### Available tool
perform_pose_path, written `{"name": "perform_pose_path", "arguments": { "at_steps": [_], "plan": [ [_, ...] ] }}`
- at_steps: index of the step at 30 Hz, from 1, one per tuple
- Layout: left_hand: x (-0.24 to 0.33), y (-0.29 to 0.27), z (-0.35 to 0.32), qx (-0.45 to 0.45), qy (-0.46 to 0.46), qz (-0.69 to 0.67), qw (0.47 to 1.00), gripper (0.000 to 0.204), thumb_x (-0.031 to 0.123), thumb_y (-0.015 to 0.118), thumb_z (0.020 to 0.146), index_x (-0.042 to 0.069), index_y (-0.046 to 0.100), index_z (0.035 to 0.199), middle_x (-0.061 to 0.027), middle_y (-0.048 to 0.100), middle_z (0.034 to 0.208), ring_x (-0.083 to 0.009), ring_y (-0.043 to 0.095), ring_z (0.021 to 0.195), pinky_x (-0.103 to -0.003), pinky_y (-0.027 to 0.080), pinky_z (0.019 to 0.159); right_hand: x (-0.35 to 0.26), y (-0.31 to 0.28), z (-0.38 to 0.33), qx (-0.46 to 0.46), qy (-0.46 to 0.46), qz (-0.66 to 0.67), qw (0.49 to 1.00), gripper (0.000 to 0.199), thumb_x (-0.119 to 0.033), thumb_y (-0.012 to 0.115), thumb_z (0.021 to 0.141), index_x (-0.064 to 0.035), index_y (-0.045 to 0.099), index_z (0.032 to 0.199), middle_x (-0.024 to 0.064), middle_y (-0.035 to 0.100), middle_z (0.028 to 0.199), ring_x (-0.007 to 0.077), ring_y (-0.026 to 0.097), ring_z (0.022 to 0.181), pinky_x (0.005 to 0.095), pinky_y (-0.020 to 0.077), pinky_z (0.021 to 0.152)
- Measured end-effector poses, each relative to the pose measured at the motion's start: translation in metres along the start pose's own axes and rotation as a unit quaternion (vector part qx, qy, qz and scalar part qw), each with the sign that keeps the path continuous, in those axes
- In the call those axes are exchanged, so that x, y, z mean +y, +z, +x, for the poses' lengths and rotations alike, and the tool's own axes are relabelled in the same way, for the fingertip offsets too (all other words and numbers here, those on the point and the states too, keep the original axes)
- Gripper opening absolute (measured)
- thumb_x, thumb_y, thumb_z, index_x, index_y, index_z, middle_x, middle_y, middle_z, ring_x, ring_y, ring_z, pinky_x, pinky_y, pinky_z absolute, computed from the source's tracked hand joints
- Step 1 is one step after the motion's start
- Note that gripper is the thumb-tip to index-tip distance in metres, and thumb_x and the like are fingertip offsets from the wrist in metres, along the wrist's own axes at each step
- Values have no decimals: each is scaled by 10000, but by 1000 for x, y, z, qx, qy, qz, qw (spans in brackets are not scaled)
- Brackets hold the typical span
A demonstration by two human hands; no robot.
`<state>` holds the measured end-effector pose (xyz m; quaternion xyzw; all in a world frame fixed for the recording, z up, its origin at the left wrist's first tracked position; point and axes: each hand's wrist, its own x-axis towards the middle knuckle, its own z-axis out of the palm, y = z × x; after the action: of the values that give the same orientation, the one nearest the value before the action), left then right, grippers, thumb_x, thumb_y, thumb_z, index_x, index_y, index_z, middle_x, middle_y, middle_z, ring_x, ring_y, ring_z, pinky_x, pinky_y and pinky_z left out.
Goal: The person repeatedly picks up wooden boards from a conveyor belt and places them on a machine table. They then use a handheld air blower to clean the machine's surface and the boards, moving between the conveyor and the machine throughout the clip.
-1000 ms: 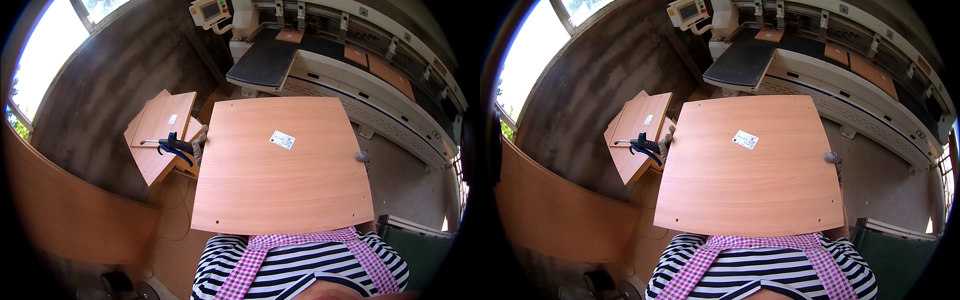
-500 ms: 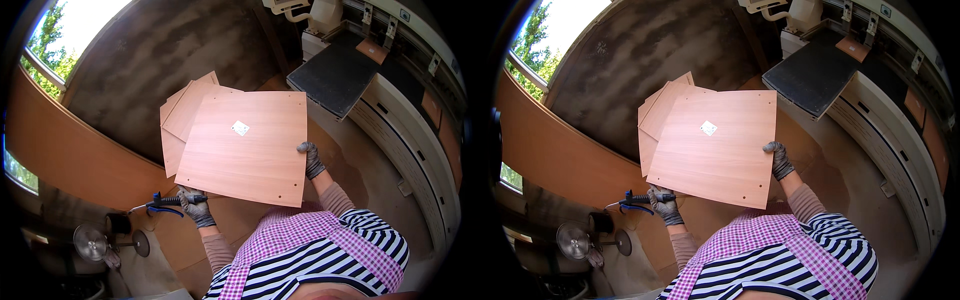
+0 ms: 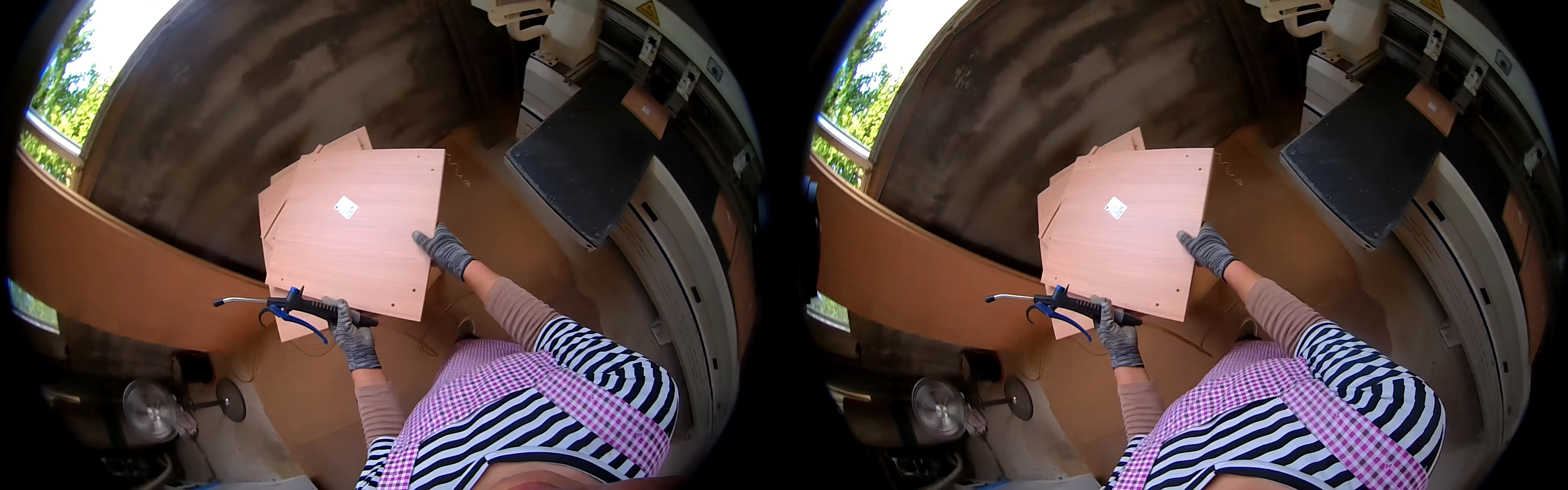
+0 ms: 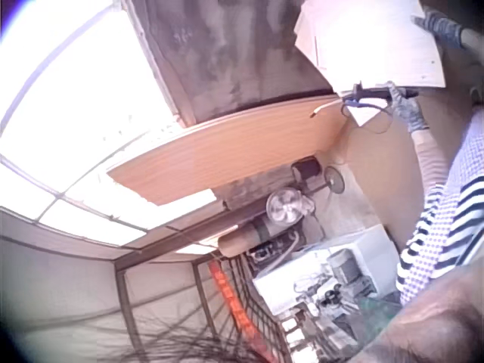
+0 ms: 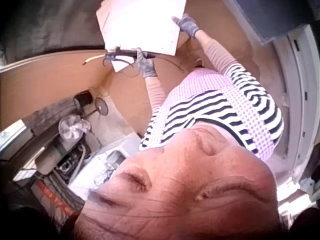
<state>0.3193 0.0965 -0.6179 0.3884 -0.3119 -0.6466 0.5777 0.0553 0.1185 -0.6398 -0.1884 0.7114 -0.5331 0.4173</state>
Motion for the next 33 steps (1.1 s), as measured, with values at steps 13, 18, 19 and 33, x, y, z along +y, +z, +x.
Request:
{"name": "perform_pose_path", "arguments": {
  "at_steps": [13, 18, 19, 33],
  "plan": [
    [-21, 210, -150, -336, -405, 260, 810, 357, 305, 726, 813, -2, 571, 910, -72, 591, 707, -157, 559, 554, -260, 447, 506, -23, -175, -96, -260, -225, 35, 938, 747, -387, 685, 881, -7, 342, 1424, 204, 561, 1276, 271, 537, 1204, 365, 423, 1035],
    [-158, 309, -175, -596, -492, 298, 560, 521, 512, 619, 887, -7, 595, 923, -113, 642, 781, -158, 627, 650, -271, 505, 561, -1, -321, -114, -1, -114, 421, 900, 390, -358, 683, 885, -31, 557, 1056, 114, 658, 929, 232, 669, 818, 364, 563, 739],
    [-177, 334, -192, -684, -380, 379, 494, 528, 507, 617, 891, -11, 603, 993, -123, 656, 811, -170, 640, 693, -283, 522, 624, 10, -375, -114, 63, -16, 408, 911, 323, -361, 689, 882, -70, 555, 926, 63, 621, 747, 222, 654, 703, 358, 561, 638],
    [-387, 564, -268, -548, -230, 384, 707, 297, 220, 635, 928, 16, 627, 1143, -31, 637, 907, -130, 595, 839, -260, 486, 786, 145, -817, -186, 235, 20, 178, 955, 207, -301, 629, 917, -115, 559, 860, -19, 532, 624, 99, 498, 495, 299, 451, 425]
  ]
}}
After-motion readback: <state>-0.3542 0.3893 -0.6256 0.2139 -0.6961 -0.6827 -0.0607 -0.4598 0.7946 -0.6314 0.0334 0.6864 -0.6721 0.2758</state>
